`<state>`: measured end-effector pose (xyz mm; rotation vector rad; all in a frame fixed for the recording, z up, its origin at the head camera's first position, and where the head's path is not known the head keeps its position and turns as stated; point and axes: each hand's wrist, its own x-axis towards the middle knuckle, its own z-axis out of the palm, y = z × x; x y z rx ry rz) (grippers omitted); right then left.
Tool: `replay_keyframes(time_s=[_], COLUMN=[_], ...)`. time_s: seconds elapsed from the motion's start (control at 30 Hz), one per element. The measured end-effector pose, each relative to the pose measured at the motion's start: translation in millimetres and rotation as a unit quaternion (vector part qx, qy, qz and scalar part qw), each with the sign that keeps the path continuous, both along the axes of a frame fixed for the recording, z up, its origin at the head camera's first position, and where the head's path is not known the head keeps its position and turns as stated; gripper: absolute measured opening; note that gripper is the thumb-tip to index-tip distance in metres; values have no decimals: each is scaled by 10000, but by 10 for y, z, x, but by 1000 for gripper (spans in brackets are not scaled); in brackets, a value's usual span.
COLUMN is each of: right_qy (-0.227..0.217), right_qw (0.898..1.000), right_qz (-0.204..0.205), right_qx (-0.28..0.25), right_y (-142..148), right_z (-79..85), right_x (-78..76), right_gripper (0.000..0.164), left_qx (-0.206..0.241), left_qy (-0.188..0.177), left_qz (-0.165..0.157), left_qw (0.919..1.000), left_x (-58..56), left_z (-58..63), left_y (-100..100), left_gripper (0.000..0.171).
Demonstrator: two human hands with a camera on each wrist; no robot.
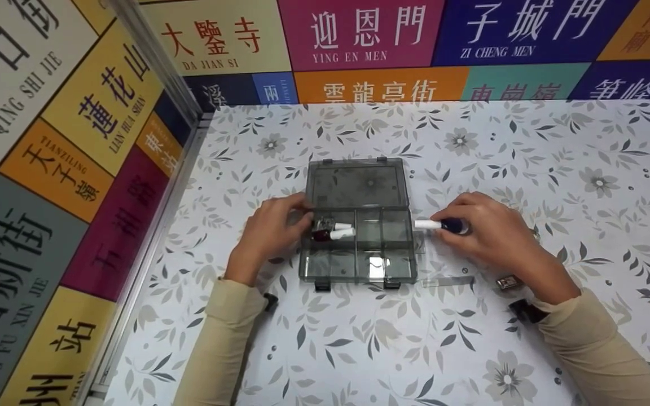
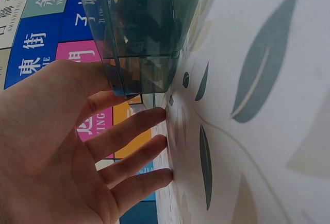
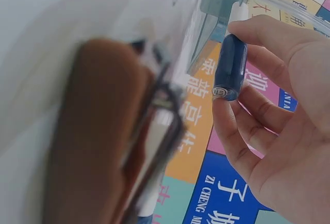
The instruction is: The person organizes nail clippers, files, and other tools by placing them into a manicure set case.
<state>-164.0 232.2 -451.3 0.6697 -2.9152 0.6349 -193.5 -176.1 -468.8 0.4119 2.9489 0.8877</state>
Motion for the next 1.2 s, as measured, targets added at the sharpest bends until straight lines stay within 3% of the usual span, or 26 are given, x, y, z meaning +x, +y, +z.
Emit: replay_keyframes(time_s=[0.7,1.2], right_qy=[285,120], right_qw=[9993,9980], right_qz=[157,562], right_qx=[-204,-244], right_y=[-104,-384], right_z=[23,45], right_x=[-27,-13], right_gripper=[22,24], left_qx=[19,-56], left_qy=[-8,0], left_qz=[-118,-22], left_qw=[9999,10000], left_x=[-17,-6], left_z=[-16,-8], left_y=[-5,0], left_gripper=[10,9])
